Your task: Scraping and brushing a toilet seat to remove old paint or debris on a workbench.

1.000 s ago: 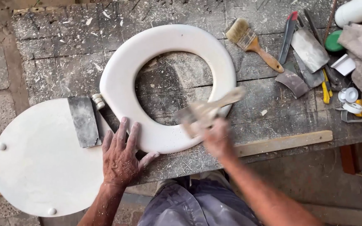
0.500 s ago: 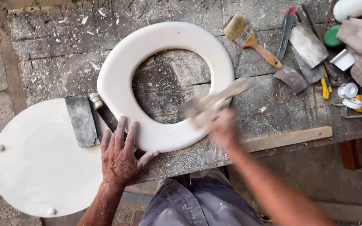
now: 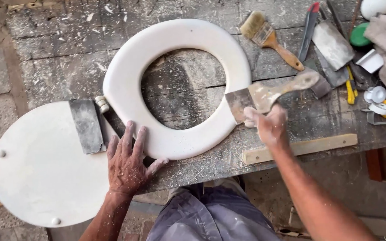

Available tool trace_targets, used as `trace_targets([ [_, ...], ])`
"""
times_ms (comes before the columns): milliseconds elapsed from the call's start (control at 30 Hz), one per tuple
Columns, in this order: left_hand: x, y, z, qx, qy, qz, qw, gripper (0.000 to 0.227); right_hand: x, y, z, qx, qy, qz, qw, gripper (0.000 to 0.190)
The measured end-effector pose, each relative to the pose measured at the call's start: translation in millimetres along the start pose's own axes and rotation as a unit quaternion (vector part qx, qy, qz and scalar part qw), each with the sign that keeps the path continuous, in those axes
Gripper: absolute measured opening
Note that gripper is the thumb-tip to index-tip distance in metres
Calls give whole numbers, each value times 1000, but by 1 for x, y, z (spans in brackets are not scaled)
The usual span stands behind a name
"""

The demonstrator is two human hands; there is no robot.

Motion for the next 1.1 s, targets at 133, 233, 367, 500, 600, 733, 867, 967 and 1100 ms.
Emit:
trace_targets([
  [133, -1, 3, 0, -3, 2, -1, 1000, 92, -20, 48, 46, -54, -96, 94, 989, 58],
  [233, -1, 4, 2, 1, -4, -5, 1000, 94, -9, 56, 83, 205, 17, -12, 979, 17],
  [367, -29, 17, -3, 49, 3, -1, 999, 95, -40, -39, 69, 18, -20, 133, 991, 36],
  [500, -112, -7, -61, 161, 18, 251, 954, 90, -33, -129, 62, -90, -287, 92, 949, 64],
  [600, -164, 50, -65, 209, 88, 155, 962, 95, -23, -138, 17, -41, -176, -42, 983, 43],
  [733, -190, 70, -79, 124, 54, 99, 986, 92, 15, -110, 10, 53, -100, -148, 982, 41],
  [867, -181, 60, -68, 231, 14, 87, 969, 93, -6, -80, -18, 141, -130, -162, 968, 57],
  [967, -158, 53, -49, 308, -6, 78, 948, 97, -4, -58, -36, 139, -116, -183, 966, 58],
  [1100, -132, 47, -6, 290, -35, 26, 956, 92, 10, -48, -32, 117, -78, -176, 974, 56],
])
Point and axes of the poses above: each hand's wrist, its own z-axis away from the middle knuckle, its own y-axis out of the palm, x = y × z, the point moved 4 cm from there along -z, towards the middle knuckle, and after that the axes turned 1 degree about -z, right-handed, at the moved point
